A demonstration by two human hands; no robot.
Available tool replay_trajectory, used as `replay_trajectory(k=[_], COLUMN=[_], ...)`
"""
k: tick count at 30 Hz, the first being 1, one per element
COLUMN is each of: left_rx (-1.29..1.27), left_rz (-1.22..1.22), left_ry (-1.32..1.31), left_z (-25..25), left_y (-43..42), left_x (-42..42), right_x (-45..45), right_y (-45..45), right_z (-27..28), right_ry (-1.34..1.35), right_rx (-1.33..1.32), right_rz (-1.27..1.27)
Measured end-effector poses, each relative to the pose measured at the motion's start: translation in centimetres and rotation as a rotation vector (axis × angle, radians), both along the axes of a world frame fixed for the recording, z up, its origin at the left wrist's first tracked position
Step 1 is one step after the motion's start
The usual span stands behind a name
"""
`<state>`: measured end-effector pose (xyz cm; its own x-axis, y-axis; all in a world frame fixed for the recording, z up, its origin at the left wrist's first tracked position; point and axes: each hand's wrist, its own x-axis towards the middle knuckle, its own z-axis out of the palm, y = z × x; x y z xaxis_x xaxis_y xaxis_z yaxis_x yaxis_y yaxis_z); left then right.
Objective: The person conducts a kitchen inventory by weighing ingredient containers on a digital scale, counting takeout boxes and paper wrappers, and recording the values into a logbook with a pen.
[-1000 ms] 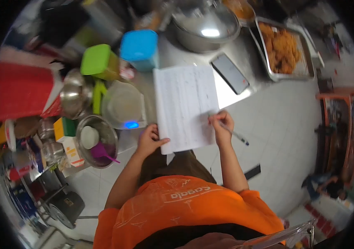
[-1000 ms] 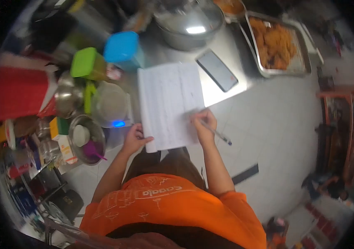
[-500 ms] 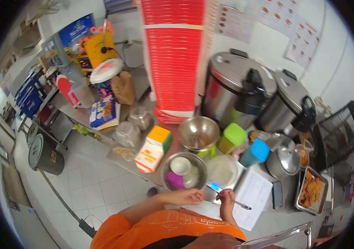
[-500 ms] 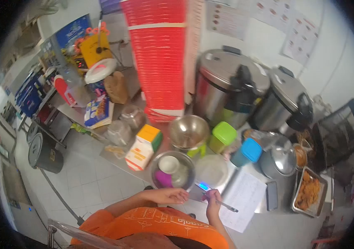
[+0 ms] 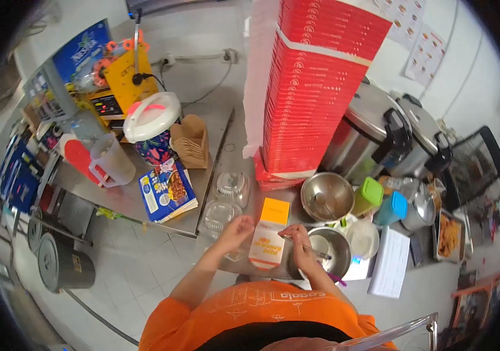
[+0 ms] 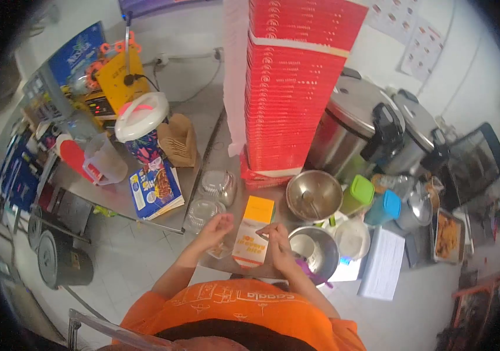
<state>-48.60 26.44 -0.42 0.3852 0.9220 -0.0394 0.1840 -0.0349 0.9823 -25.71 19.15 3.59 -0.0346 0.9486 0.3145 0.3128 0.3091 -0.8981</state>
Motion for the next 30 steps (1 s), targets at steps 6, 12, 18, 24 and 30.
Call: replay_trajectory(k=[6,12,18,24,30], left_rx=[0.247,0.376,0.375,0.410,0.395], left_rz=[-0.011,-0.100,-0.143,-0.160,-0.157], left_ry=[0.319,0.725,0.870,0.929,0.997], left_z=[-4.5,-5.8,-4.5,-5.8,-4.6], left_y=[8.6,11.9,12.0,12.3,11.8], left_x=[4.0,5.9,6.4,6.7,7.0], right_x=[-0.2,1.9,3.0,3.8,4.7], right_y=[-2.3,-5.4,-6.3,-6.3,-5.7], right_z=[-0.1,0.2,0.2,-0.3,-0.3], right_ry=[0.030,-0.010,0.041,0.075,0.036], right_rx=[-0.074,-0.060,-0.065,-0.118,-0.118], right_rz=[-0.083,-0.242,-0.323,-0.307,-0.256])
